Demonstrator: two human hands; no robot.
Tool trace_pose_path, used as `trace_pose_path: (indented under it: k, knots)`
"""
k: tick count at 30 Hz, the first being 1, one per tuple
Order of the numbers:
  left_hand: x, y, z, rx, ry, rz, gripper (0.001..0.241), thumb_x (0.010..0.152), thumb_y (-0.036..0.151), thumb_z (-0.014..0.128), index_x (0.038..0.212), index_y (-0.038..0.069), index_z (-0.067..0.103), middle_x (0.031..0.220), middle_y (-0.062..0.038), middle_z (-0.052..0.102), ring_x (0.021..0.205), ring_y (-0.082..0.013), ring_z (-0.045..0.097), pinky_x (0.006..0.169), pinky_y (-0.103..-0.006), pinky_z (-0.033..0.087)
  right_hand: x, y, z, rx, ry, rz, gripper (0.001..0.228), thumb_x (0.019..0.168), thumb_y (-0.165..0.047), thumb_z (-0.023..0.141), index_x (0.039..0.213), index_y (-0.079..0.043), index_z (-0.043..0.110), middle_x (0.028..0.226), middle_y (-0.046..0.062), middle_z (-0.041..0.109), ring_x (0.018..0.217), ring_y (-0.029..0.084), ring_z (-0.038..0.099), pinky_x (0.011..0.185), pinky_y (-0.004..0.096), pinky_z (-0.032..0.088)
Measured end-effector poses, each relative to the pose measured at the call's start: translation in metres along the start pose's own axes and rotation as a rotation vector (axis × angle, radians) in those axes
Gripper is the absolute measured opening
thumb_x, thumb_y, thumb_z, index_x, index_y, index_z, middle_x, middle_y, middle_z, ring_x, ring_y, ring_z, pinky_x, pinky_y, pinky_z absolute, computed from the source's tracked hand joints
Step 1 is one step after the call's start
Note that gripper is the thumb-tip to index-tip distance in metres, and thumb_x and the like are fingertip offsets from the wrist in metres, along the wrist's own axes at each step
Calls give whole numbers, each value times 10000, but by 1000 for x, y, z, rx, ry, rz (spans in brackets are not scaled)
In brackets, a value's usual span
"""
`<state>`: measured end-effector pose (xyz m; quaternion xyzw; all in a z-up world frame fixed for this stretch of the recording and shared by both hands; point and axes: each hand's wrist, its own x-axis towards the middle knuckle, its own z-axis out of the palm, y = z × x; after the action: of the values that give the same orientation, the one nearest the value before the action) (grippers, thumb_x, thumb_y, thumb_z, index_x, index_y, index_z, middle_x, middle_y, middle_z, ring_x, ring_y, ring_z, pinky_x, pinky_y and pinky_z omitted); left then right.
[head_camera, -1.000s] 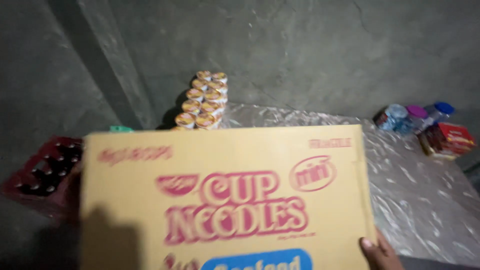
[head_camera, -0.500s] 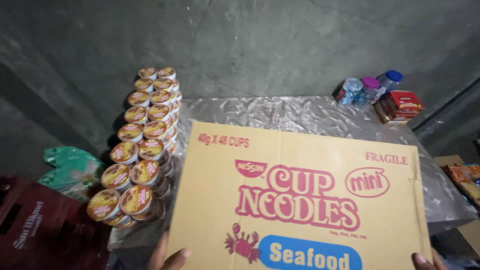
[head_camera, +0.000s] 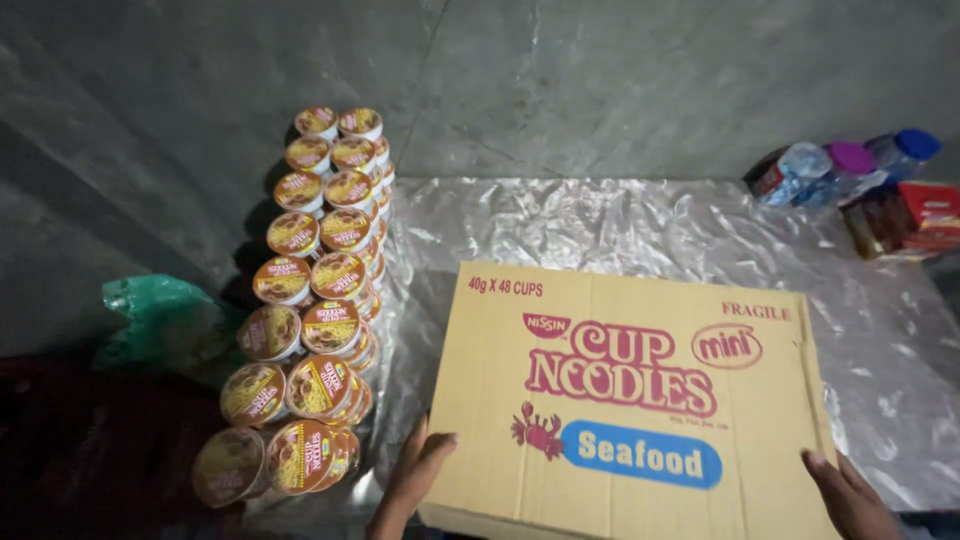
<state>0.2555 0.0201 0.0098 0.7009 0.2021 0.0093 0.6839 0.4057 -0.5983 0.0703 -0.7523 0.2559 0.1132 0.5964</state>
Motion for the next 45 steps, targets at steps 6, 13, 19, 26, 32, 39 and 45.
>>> trace_pose_path:
  k: [6, 13, 19, 26, 32, 39, 45]
  knots:
    - [38, -63, 17, -43, 52, -58, 518, 846, 266, 737, 1274, 16, 589, 951, -72, 770, 902, -161, 691, 836, -329, 545, 4, -22, 38, 53, -52, 45, 590, 999, -322, 576, 1506, -26, 507, 1399, 124, 623, 1290, 236, 551, 1046, 392, 415]
    - [65, -98, 41, -227, 84, 16, 422, 893, 205, 744, 1234, 0, 602, 862, -46, 655, 808, -137, 576, 721, -324, 498, 40, -48, 46, 86, -220, 44, 525, 1037, -306, 512, 1447, 21, 521, 1288, 129, 676, 1135, 206, 639, 964, 357, 484]
    - [72, -105, 64, -252, 106, 0, 381, 904, 239, 715, 1195, 16, 613, 934, -42, 710, 854, -138, 632, 770, -315, 527, 125, -25, 22, 81, -409, -83, 525, 1059, -301, 508, 1439, 60, 520, 1278, 132, 664, 1112, 206, 620, 960, 367, 495]
    - [56, -83, 58, -153, 203, -27, 392, 908, 222, 717, 1228, 29, 599, 992, -16, 699, 903, -131, 608, 799, -318, 499, 64, -109, 36, -41, -456, -47, 515, 1021, -303, 431, 1473, -57, 442, 1381, 30, 631, 1235, 138, 600, 1026, 302, 461]
    - [62, -23, 18, -25, 141, -37, 367, 944, 271, 659, 1179, -10, 667, 942, -43, 689, 848, -169, 620, 748, -352, 509, 128, -104, -12, -27, -469, 24, 546, 1066, -374, 423, 1463, -12, 520, 1298, 96, 658, 1119, 207, 617, 949, 334, 504]
    - [68, 139, -2, -892, 77, 175, 294, 1072, 292, 568, 1268, 77, 610, 1246, -41, 692, 1103, -171, 652, 958, -340, 548, 143, -168, -37, 37, -660, -384, 509, 1045, -354, 606, 1385, 21, 550, 1239, 158, 637, 1068, 228, 615, 940, 382, 526]
    - [66, 180, 22, -602, 377, 400, 337, 1001, 325, 605, 1225, 75, 631, 1133, -95, 695, 976, -233, 555, 825, -417, 447, 72, -204, 5, 428, -512, -535, 756, 942, -602, 593, 1519, -143, 425, 1445, 69, 566, 1222, 235, 594, 1005, 422, 488]
